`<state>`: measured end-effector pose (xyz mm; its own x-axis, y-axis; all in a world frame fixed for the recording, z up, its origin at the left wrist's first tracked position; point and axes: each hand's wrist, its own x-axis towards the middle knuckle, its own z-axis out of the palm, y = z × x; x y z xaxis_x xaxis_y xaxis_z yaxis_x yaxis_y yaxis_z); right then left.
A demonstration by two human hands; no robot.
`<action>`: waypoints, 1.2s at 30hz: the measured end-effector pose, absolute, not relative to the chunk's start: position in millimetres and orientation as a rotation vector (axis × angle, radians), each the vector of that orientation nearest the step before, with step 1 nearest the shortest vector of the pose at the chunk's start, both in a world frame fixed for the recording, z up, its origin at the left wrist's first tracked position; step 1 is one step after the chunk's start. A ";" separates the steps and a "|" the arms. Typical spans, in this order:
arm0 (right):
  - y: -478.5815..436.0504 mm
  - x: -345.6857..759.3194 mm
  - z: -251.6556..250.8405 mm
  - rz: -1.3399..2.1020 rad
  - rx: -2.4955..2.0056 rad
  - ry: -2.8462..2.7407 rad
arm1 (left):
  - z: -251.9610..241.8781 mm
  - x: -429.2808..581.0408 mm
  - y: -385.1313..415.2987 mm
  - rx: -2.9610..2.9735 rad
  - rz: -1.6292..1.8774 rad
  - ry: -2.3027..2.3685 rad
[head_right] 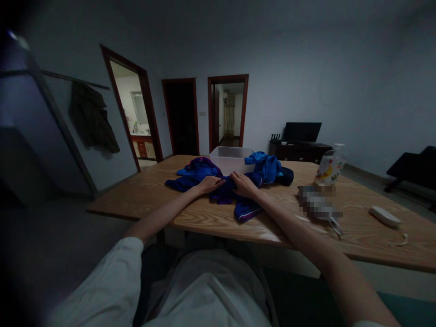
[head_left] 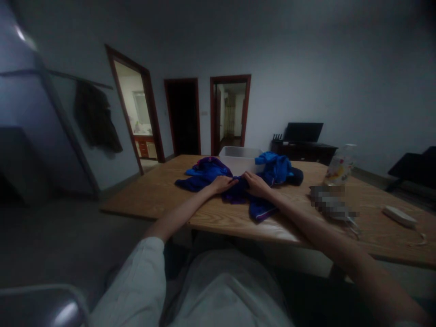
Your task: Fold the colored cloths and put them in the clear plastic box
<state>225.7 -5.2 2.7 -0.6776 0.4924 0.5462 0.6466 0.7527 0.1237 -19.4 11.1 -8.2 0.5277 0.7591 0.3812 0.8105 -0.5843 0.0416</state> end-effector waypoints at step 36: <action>-20.9 224.9 31.3 -0.696 -0.729 -2.482 | -4.4 -23.0 5.1 -2.572 -0.812 -1.130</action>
<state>224.9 -20.9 31.3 -0.7544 0.3618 0.5477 0.5939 0.7316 0.3347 -23.0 5.1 -4.4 0.5524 0.6122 0.5658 0.7316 -0.6813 0.0229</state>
